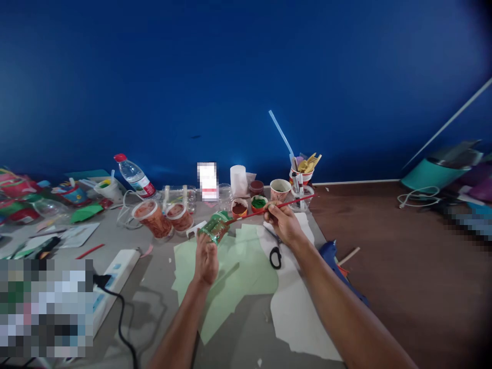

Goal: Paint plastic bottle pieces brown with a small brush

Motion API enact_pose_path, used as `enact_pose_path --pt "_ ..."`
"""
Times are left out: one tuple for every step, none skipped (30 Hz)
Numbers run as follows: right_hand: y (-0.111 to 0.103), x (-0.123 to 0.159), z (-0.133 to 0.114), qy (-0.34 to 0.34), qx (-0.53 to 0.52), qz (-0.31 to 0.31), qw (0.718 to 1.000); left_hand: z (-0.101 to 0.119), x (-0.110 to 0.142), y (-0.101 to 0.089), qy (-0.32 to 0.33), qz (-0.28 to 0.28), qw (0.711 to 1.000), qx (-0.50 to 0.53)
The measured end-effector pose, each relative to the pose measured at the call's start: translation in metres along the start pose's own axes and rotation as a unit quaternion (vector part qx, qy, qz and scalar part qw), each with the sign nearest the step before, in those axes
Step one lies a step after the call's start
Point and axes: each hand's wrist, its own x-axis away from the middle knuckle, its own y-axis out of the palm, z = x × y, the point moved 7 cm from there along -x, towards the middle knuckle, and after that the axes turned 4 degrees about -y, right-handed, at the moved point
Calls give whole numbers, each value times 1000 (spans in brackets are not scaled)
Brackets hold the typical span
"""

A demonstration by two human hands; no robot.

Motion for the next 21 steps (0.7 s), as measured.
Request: enact_pose_path --pt "1 0 1 5 5 -7 1000 -1 0 0 -5 -2 1000 3" --pt "2 1 1 9 10 -13 1000 -2 0 1 -9 -4 1000 3" --pt "3 1 2 13 15 -17 1000 -2 0 0 -13 -4 1000 0" --pt "3 1 2 13 17 -15 1000 -3 0 0 -15 -4 1000 -6" --pt "2 1 2 10 15 -9 1000 -2 0 0 -15 -3 1000 -13" --pt "1 1 1 7 9 -2 1000 -1 0 0 -10 -2 1000 -22" --pt "0 1 0 5 2 4 1000 1 0 -1 -3 -1 999 -33" --pt "1 1 0 6 -4 7 1000 4 0 -1 6 -1 999 -46" --pt "2 2 0 9 -8 5 1000 7 0 0 16 -3 998 -62" --pt "3 2 0 14 -10 -1 1000 10 1 0 28 -7 996 -80" --pt "6 3 0 19 -10 -8 1000 13 1 1 38 -12 994 -97" --pt "7 3 0 22 -8 -14 1000 16 1 3 48 -21 992 -113" --pt "8 3 -1 21 -6 -16 1000 18 2 4 57 -29 990 -126" --pt "7 3 -1 17 -6 -11 1000 21 2 6 64 -38 988 -137" --pt "6 3 -2 11 -9 -2 1000 22 2 7 70 -45 986 -146" --pt "4 2 -2 7 -14 7 1000 23 3 8 74 -50 984 -152" --pt "3 2 -2 7 -19 12 1000 24 3 9 78 -53 983 -157" --pt "3 3 -2 9 -24 12 1000 24 3 9 81 -55 982 -162" --pt "4 3 -1 14 -26 4 1000 24 3 9 84 -56 981 -167" --pt "6 3 0 19 -23 -8 1000 23 3 10 86 -56 980 -172" --pt "8 3 0 22 -18 -19 999 23 3 10 89 -57 979 -176"
